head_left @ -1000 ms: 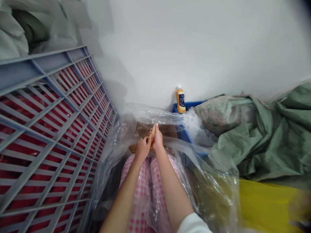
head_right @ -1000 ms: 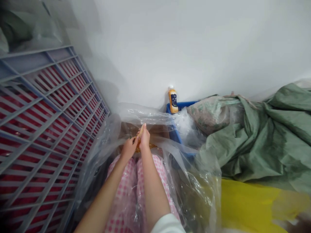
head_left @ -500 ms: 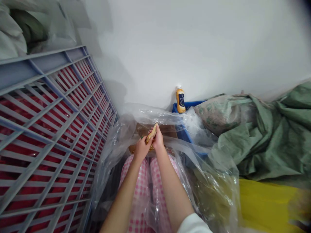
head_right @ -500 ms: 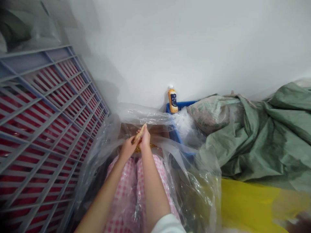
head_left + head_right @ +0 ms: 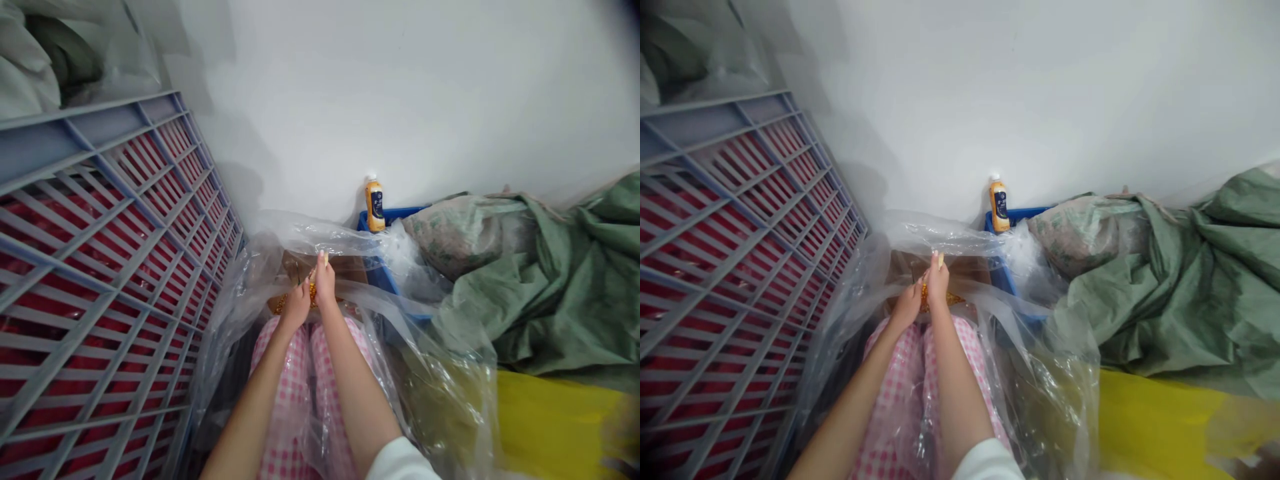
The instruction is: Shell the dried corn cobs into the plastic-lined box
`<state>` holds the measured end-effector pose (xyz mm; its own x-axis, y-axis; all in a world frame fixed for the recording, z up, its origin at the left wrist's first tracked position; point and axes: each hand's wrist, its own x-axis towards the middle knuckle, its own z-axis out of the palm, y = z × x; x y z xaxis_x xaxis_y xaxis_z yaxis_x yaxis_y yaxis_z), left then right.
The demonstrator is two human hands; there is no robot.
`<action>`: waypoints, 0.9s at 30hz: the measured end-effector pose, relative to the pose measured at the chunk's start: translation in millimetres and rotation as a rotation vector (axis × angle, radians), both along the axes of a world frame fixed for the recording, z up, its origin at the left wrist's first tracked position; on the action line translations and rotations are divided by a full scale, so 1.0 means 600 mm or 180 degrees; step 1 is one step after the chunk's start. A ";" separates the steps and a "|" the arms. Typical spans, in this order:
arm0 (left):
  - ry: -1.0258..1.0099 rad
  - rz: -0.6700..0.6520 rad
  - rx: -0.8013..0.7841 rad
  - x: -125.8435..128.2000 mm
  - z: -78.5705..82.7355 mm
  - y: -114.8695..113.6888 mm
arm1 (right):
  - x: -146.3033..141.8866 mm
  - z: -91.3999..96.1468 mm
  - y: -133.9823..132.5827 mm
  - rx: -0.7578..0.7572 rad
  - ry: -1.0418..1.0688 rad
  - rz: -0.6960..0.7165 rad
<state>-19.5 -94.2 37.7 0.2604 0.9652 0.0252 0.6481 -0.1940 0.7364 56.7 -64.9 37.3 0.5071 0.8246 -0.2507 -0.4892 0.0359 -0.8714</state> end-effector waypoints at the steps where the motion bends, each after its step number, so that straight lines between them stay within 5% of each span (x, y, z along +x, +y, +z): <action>1: 0.0032 0.0012 -0.0003 0.000 0.001 -0.001 | 0.000 -0.001 0.001 0.0026 0.0043 0.0002; 13: 0.0158 0.0193 -0.0287 0.000 0.010 -0.003 | -0.001 -0.016 0.008 -0.0034 0.0086 -0.0029; 27: -0.0533 0.0086 -0.0383 -0.003 0.005 0.000 | 0.000 -0.001 0.002 -0.0026 0.0863 0.0195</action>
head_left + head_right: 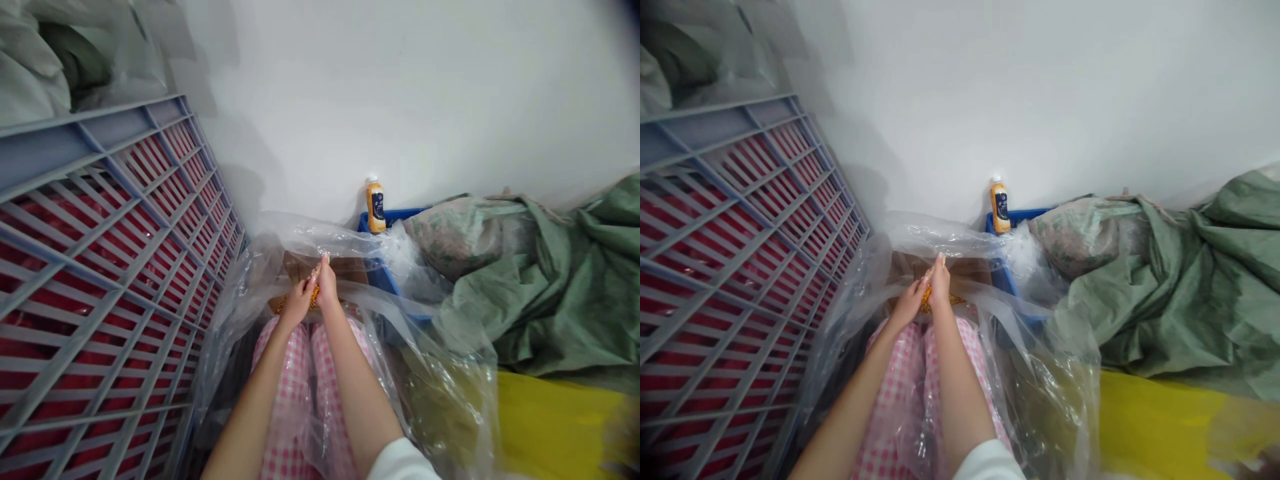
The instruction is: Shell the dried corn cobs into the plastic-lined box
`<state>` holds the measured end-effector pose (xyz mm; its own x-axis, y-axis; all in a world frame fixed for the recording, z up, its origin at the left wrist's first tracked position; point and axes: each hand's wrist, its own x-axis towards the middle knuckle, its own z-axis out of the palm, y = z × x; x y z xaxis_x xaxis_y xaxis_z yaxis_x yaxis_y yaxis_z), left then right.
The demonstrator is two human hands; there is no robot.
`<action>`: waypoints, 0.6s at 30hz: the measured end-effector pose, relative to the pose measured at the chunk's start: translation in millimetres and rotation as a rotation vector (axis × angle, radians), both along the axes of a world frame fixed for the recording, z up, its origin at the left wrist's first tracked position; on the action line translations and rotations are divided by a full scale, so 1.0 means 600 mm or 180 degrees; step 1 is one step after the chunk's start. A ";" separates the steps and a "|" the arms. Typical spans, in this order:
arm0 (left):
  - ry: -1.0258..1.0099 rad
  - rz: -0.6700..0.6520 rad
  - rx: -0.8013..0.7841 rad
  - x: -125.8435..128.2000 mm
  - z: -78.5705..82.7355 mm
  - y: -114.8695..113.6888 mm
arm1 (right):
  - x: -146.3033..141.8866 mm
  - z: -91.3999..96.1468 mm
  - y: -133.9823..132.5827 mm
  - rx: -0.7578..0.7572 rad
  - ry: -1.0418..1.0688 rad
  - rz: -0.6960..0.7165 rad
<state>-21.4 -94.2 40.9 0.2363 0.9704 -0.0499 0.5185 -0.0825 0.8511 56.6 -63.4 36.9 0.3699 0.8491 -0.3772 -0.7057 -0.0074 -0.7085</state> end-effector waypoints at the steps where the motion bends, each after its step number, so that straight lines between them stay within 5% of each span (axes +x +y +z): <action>1: -0.0050 -0.0022 0.0021 0.000 0.000 0.000 | -0.001 -0.001 0.001 0.0014 0.0004 0.0000; 6: -0.0119 -0.0064 0.0109 -0.002 -0.005 0.001 | -0.001 -0.007 0.005 0.0097 0.0088 -0.0048; 12: -0.0178 0.0384 -0.0363 -0.010 -0.014 0.016 | 0.002 0.009 -0.003 0.0002 0.0368 0.0203; 18: 0.0025 0.0550 -0.0247 -0.009 0.001 0.008 | 0.004 0.007 0.000 -0.0219 0.0458 0.0050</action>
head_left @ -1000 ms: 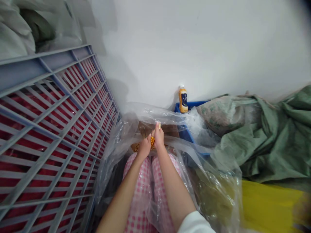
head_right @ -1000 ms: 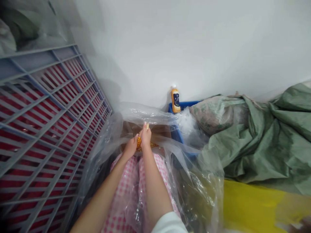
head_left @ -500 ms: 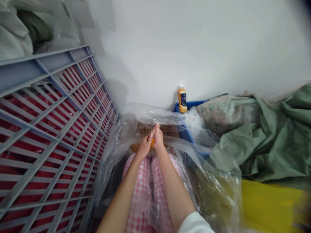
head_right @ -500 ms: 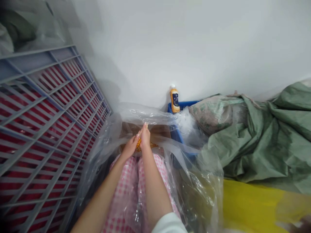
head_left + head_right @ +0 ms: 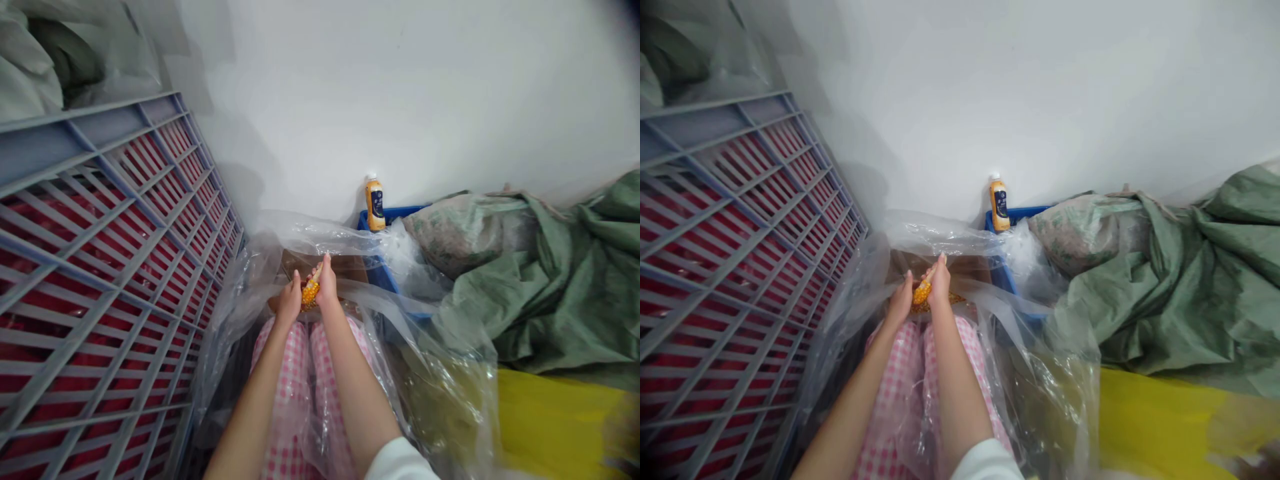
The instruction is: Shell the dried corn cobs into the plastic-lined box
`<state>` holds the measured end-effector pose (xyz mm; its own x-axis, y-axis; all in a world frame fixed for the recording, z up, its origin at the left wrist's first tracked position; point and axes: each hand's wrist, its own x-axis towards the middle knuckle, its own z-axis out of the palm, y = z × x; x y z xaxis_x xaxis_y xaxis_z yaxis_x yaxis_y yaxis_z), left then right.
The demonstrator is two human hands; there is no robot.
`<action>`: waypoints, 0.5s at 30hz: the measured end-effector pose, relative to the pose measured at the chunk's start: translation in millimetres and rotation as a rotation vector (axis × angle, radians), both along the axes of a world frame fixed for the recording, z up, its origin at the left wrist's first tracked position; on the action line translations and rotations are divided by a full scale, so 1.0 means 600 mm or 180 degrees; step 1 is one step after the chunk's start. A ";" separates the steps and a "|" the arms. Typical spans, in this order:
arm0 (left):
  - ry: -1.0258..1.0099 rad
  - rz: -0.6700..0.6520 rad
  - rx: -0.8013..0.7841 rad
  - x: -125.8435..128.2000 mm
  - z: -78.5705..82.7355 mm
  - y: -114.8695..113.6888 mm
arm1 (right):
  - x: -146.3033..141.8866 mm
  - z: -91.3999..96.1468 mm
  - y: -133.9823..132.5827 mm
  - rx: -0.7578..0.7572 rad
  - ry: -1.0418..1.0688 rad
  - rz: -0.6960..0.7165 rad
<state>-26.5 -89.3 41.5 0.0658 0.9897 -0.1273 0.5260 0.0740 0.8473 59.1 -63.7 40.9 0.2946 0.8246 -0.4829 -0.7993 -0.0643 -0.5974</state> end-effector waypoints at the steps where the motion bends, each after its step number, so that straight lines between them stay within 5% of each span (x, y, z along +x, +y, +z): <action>1: 0.0077 -0.0104 0.0057 0.001 0.003 -0.003 | 0.000 -0.003 0.001 0.0016 -0.0083 -0.0039; 6: 0.0539 -0.0158 0.0180 0.005 0.002 -0.005 | -0.004 -0.012 0.005 0.0242 -0.0422 -0.0074; 11: 0.0425 0.0008 0.0000 0.001 -0.003 0.003 | 0.000 -0.008 0.006 -0.0019 -0.0179 -0.0140; 15: 0.0563 -0.0337 0.0266 -0.001 0.004 -0.010 | 0.009 -0.007 0.005 -0.0120 -0.0079 -0.0166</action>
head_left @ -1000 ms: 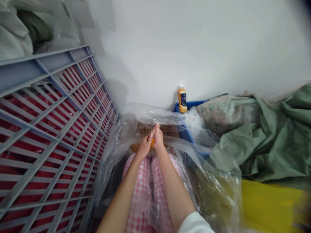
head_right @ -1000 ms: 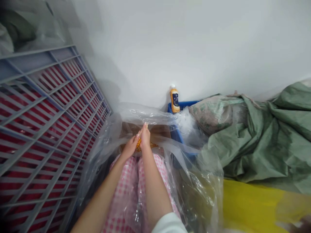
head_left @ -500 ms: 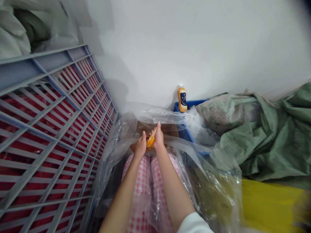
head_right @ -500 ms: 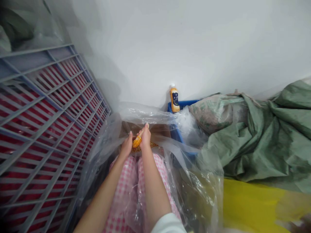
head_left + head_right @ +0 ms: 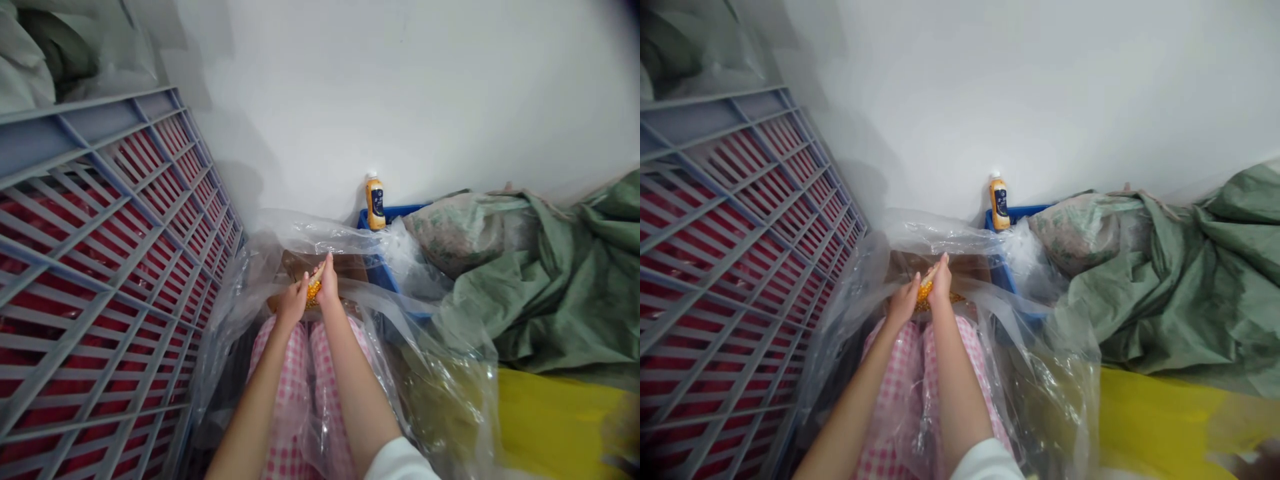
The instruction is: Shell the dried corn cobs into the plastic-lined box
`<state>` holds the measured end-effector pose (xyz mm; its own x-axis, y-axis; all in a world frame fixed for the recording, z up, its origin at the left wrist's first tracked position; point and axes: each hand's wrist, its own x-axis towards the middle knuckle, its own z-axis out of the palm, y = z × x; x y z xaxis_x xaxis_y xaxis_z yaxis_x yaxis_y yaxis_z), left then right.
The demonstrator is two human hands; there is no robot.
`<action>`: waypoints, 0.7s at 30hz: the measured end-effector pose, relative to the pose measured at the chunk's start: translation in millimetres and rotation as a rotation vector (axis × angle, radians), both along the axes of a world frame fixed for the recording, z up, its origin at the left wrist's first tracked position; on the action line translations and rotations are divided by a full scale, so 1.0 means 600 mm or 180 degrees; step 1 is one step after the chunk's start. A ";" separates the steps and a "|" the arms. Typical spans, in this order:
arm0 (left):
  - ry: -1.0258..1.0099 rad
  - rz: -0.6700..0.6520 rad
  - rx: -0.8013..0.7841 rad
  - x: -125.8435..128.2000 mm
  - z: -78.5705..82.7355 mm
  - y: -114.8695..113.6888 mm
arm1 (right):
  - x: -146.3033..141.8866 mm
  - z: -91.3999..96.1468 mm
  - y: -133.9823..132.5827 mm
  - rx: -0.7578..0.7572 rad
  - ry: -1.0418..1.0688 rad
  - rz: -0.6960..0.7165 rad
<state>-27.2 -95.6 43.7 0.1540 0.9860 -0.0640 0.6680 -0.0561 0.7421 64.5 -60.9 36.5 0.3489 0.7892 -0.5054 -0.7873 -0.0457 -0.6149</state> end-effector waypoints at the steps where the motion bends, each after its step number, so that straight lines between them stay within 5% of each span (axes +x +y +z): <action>1: 0.0057 -0.0095 0.0088 0.000 0.002 -0.004 | 0.002 0.000 0.000 -0.0011 -0.0010 -0.0013; 9: -0.0064 -0.0364 0.0050 0.003 -0.001 -0.004 | -0.001 0.007 -0.004 0.0004 -0.0310 0.0062; 15: -0.0505 0.0000 -0.0235 -0.004 -0.011 0.013 | 0.000 0.011 -0.007 0.0258 0.0184 0.0152; 21: -0.0612 0.0114 0.0130 -0.002 0.001 -0.001 | 0.006 0.013 -0.005 0.0212 0.0284 -0.0090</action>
<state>-28.6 -96.4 44.0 0.1242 0.9922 0.0034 0.5162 -0.0675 0.8538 67.9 -63.7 44.2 0.3275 0.8125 -0.4823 -0.8393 0.0158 -0.5434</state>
